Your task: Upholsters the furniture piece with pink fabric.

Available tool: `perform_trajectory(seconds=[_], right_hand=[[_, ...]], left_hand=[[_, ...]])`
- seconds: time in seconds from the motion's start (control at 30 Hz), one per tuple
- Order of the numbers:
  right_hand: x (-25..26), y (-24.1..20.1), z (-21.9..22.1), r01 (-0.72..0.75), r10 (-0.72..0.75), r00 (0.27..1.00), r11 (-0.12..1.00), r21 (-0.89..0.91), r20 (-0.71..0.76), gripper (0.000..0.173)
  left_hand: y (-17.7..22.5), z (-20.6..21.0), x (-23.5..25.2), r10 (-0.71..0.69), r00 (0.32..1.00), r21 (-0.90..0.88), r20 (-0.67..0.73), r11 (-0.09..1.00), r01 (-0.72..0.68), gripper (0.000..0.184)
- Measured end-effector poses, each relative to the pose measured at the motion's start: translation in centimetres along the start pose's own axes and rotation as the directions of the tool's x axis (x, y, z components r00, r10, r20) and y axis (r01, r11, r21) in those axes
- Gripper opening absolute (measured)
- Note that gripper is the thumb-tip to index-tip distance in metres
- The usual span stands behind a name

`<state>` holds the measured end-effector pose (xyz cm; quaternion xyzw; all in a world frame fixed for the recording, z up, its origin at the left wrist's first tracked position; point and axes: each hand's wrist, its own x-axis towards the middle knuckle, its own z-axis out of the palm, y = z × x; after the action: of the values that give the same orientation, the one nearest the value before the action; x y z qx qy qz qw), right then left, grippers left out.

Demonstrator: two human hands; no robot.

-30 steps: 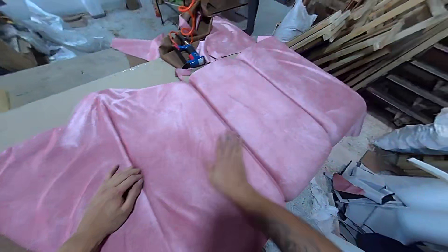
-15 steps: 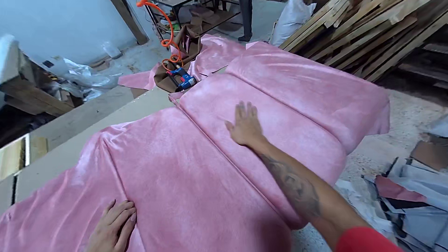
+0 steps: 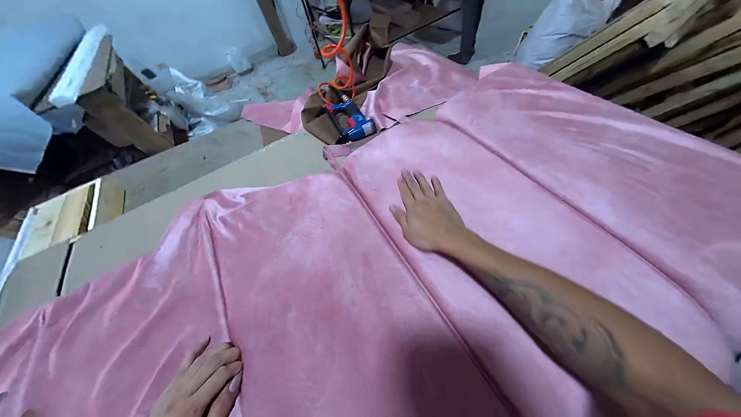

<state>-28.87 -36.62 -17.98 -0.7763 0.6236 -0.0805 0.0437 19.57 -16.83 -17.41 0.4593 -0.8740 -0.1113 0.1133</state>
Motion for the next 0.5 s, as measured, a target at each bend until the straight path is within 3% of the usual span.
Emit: perform_trajectory(seconds=[0.13, 0.23, 0.3, 0.33, 0.43, 0.5], right_hand=[[15.7, 1.1, 1.3, 0.098, -0.098, 0.995, 0.995, 0.001, 0.022, 0.072], [22.0, 2.0, 1.2, 0.144, -0.144, 0.989, 0.99, 0.006, 0.029, 0.066], [20.5, 1.8, -0.2, 0.11, -0.101, 0.99, 0.99, 0.087, -0.103, 0.069], [17.4, 0.8, -0.9, 0.093, -0.076, 0.985, 0.99, 0.103, -0.157, 0.073], [4.0, -2.4, -3.2, 0.054, -0.055, 0.997, 0.998, -0.012, -0.047, 0.086], [2.5, -1.7, -1.2, 0.077, -0.077, 0.997, 0.995, -0.056, -0.003, 0.081]], left_hand=[[-0.6, 0.4, -0.2, -0.006, 1.0, -0.059, 0.0, 0.998, 0.006, 0.037], [-0.5, -0.1, -0.6, -0.004, 1.0, -0.098, 0.0, 0.995, 0.003, 0.039], [-0.8, -0.2, -0.3, 0.011, 1.0, -0.115, -0.025, 0.993, -0.014, 0.04], [-0.8, 0.2, -0.5, 0.015, 0.998, -0.119, -0.057, 0.993, -0.021, 0.042], [-1.0, 1.8, -0.9, 0.016, 0.983, -0.08, -0.183, 0.996, -0.031, 0.049], [-0.7, 1.9, -0.6, 0.01, 0.977, -0.058, -0.211, 0.998, -0.023, 0.051]])
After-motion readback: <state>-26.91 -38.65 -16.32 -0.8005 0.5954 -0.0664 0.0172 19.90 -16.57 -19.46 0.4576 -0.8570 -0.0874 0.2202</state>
